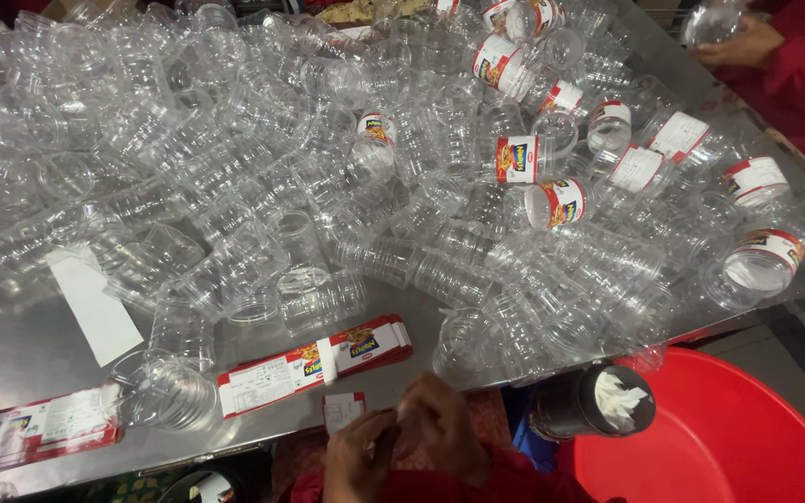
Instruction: The person applies adhesive labels to clear plastic cups by hand. They peel labels from a sheet and carefully press them onto the sides of individual cups before placing the labeled cups aside.
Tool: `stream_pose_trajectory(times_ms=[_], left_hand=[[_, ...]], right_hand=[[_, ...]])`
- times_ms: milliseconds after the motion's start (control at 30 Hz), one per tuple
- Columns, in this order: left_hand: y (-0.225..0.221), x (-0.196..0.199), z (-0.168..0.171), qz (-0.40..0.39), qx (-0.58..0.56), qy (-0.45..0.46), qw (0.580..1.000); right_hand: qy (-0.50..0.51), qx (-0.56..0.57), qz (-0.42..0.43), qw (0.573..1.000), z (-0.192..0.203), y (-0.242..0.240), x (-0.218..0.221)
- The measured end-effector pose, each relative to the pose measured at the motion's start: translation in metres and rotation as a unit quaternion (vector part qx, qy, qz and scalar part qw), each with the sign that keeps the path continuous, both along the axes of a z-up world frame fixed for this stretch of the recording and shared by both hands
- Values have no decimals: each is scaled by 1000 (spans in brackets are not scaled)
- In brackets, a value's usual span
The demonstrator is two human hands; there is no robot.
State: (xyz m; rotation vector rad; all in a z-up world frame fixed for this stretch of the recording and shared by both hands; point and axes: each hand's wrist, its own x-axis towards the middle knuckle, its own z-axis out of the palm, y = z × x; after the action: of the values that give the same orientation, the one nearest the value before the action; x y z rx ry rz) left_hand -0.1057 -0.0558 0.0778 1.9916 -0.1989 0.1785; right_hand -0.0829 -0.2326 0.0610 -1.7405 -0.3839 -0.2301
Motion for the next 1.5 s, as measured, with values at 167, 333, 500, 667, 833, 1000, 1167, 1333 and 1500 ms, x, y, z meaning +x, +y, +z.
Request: stream_pose_trajectory(times_ms=[167,333,500,667,833,1000,1167,1333,1500], left_hand=[[-1,-6,1,86,-109,73,988],[3,-4,-29,130,-229,-16,964],[10,-2,-7,236,-357,39,903],[50,-1,40,351,-95,-151,919],[23,-4,11,203,-58,-82,974],[-1,7,-16,-56,-271,139,951],[-2,6,-19,-11,-251,153,956],[-10,-3,-20,37,-317,166,933],[-20,-8,-19,98,-263,60,958]], right_hand=[[157,239,-28,958,-11,-46,31],[204,369,56,905,20,-29,7],[308,38,178,934,-16,-6,-16],[271,96,86,954,-38,-20,5],[338,48,58,938,12,-17,-9],[174,127,57,975,-9,-8,-17],[103,34,19,994,-9,-15,-22],[-15,-108,-5,994,28,-4,-23],[-26,-149,-23,988,35,3,-27]])
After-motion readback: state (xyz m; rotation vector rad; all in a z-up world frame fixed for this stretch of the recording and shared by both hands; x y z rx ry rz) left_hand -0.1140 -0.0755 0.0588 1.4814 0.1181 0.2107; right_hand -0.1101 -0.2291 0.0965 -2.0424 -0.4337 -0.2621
